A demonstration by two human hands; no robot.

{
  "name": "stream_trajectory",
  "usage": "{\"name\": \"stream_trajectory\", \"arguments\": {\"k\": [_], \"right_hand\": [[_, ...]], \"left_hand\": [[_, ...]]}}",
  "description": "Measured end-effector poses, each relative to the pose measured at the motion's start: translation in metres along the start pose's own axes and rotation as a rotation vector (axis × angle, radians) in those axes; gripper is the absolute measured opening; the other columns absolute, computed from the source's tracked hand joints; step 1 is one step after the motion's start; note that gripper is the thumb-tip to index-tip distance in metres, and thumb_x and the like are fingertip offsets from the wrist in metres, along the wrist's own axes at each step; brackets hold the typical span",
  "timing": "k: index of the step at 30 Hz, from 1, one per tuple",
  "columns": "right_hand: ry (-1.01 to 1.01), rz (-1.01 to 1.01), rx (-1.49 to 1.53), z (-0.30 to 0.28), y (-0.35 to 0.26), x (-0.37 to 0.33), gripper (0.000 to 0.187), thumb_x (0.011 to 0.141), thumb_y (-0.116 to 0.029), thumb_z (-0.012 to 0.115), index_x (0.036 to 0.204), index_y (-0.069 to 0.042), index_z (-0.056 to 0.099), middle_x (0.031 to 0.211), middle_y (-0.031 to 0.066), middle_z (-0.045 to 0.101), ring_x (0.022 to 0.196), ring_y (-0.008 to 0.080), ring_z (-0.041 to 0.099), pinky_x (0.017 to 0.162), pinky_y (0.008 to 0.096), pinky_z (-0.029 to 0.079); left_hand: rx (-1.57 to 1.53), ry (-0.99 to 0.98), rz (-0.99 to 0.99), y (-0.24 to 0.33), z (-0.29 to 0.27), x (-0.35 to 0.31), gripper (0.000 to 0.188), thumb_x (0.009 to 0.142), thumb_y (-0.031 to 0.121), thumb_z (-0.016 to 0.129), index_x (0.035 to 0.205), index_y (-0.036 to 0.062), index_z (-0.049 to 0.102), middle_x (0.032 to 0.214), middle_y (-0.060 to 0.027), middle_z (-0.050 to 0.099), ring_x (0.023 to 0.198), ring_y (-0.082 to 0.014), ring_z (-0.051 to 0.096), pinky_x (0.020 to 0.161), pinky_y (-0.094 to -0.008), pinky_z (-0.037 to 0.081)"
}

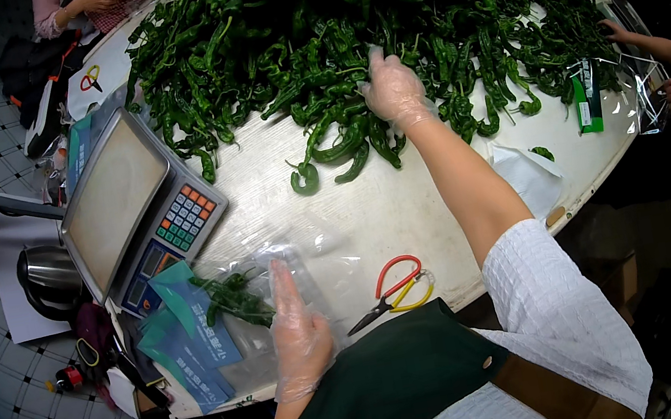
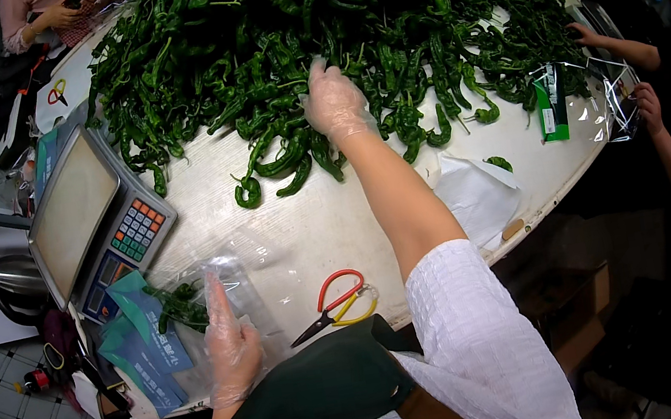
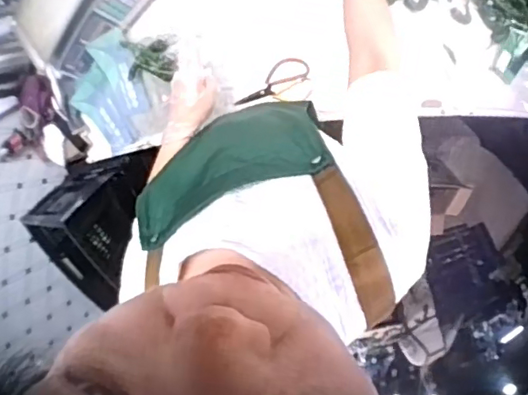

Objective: The person picks green peppers from a large pile on a table, places them into clear plastic bags, weighs the bags on a digital scale, and sets the filled bags aside. The process repeats with multiple bags throughout the clip.

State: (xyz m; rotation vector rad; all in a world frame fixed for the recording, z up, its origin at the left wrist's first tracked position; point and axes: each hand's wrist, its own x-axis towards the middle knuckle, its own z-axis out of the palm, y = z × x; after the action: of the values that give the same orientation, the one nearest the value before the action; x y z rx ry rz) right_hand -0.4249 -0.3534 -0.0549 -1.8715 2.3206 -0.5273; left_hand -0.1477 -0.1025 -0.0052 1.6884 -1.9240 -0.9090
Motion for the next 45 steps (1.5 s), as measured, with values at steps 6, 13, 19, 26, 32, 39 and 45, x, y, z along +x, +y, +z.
{"name": "stream_trajectory", "arguments": {"k": [6,13,19,26,32,39,45], "right_hand": [[0.138,-0.012,0.138,-0.018,0.043,-0.012,0.052,0.087,-0.021,0.056,0.135,-0.008,0.046,0.096,0.0252,0.067,0.092,0.0437,0.063,0.084,0.0505,0.049],[0.041,0.057,0.292,0.008,0.065,-0.010,0.064,0.083,-0.022,0.064,0.140,-0.005,0.041,0.112,0.0276,0.063,0.104,0.0412,0.061,0.091,0.0463,0.048],[-0.067,-0.202,0.138,-0.013,0.033,-0.056,0.095,0.076,-0.035,0.078,0.150,-0.006,0.026,0.141,0.0295,0.042,0.123,0.0431,0.049,0.098,0.0445,0.047],[-0.188,-0.189,-0.114,0.005,-0.016,-0.073,0.107,0.068,-0.039,0.084,0.153,-0.019,0.021,0.153,0.0233,0.026,0.128,0.0470,0.041,0.103,0.0469,0.043],[-0.252,-0.243,-0.044,-0.002,0.038,-0.078,0.093,0.075,-0.035,0.076,0.151,-0.018,0.026,0.151,0.0194,0.030,0.119,0.0491,0.047,0.096,0.0500,0.047],[-0.276,-0.221,-0.056,0.001,0.024,-0.096,0.090,0.076,-0.033,0.075,0.151,-0.023,0.028,0.153,0.0186,0.029,0.116,0.0518,0.049,0.093,0.0529,0.049],[-0.210,-0.371,-0.287,-0.014,0.058,-0.128,0.065,0.085,-0.015,0.063,0.145,-0.025,0.040,0.152,0.0156,0.031,0.109,0.0458,0.055,0.089,0.0503,0.052]], "left_hand": [[-0.034,0.026,-0.003,-0.016,0.001,0.000,0.081,0.074,-0.011,0.041,0.151,-0.0013,0.019,0.155,-0.0243,0.025,0.144,-0.0370,0.027,0.116,-0.0362,0.025],[-0.024,0.002,0.005,-0.009,0.000,0.004,0.080,0.075,-0.011,0.042,0.151,-0.0019,0.020,0.155,-0.0247,0.026,0.144,-0.0374,0.027,0.116,-0.0360,0.024],[-0.052,-0.002,0.008,-0.014,0.004,0.001,0.079,0.076,-0.010,0.043,0.151,-0.0018,0.020,0.155,-0.0245,0.025,0.145,-0.0376,0.025,0.116,-0.0364,0.023],[0.004,0.013,0.039,-0.011,0.000,0.001,0.080,0.075,-0.010,0.044,0.150,-0.0030,0.019,0.154,-0.0281,0.023,0.142,-0.0422,0.025,0.114,-0.0391,0.029],[-0.079,0.023,-0.037,-0.009,-0.001,-0.008,0.076,0.079,-0.008,0.044,0.151,-0.0018,0.019,0.154,-0.0257,0.026,0.143,-0.0388,0.027,0.115,-0.0374,0.027],[-0.016,0.030,0.019,-0.008,-0.001,-0.006,0.074,0.081,-0.007,0.044,0.151,-0.0019,0.019,0.155,-0.0247,0.027,0.143,-0.0366,0.028,0.115,-0.0366,0.026],[-0.080,0.029,-0.007,-0.009,0.001,-0.007,0.073,0.081,-0.007,0.044,0.150,-0.0025,0.022,0.154,-0.0255,0.028,0.143,-0.0370,0.028,0.115,-0.0372,0.026]]}}
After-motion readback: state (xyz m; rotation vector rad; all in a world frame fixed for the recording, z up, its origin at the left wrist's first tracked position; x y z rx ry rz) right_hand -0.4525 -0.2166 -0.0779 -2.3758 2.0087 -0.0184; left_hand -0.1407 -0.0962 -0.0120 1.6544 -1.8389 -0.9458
